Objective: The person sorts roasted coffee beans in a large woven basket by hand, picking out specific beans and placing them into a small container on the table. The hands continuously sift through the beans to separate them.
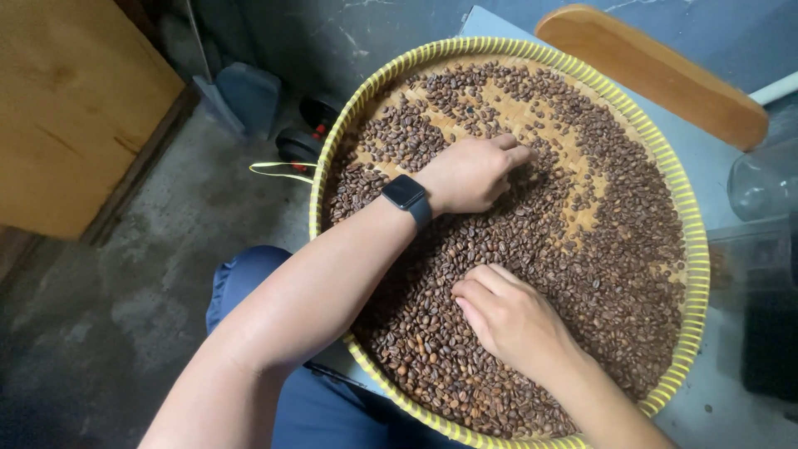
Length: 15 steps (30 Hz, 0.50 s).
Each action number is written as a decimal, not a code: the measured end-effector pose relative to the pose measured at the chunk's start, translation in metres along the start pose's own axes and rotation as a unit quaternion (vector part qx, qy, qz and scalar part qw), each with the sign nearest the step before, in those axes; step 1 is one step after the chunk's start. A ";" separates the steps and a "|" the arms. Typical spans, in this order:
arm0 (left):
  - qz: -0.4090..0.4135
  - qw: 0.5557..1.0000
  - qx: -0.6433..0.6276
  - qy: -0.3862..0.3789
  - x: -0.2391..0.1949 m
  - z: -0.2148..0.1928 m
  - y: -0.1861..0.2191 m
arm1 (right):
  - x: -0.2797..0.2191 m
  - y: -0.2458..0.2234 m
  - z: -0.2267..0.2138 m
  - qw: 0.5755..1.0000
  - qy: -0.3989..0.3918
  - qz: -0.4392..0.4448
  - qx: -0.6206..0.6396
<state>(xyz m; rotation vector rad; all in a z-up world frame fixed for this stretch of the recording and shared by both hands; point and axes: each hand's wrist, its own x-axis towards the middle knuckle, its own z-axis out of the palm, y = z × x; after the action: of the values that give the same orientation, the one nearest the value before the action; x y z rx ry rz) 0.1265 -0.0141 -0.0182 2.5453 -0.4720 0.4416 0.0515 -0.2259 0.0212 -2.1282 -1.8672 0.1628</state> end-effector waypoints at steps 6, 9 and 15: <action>0.000 1.000 0.010 -0.007 0.000 0.000 -0.002 | -0.004 -0.003 -0.009 0.999 0.038 -0.014 -0.021; 0.000 1.000 0.009 -0.007 0.000 -0.002 -0.001 | -0.016 0.000 -0.020 0.996 0.067 0.027 0.049; 0.009 1.000 -0.005 0.002 -0.002 -0.003 -0.001 | -0.064 0.015 -0.025 0.871 0.129 0.282 0.381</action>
<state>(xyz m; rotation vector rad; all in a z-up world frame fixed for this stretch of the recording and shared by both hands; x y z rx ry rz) 0.1244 -0.0116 -0.0167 2.5319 -0.4950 0.4487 0.0637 -0.2946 0.0328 -1.8971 -0.7701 0.5971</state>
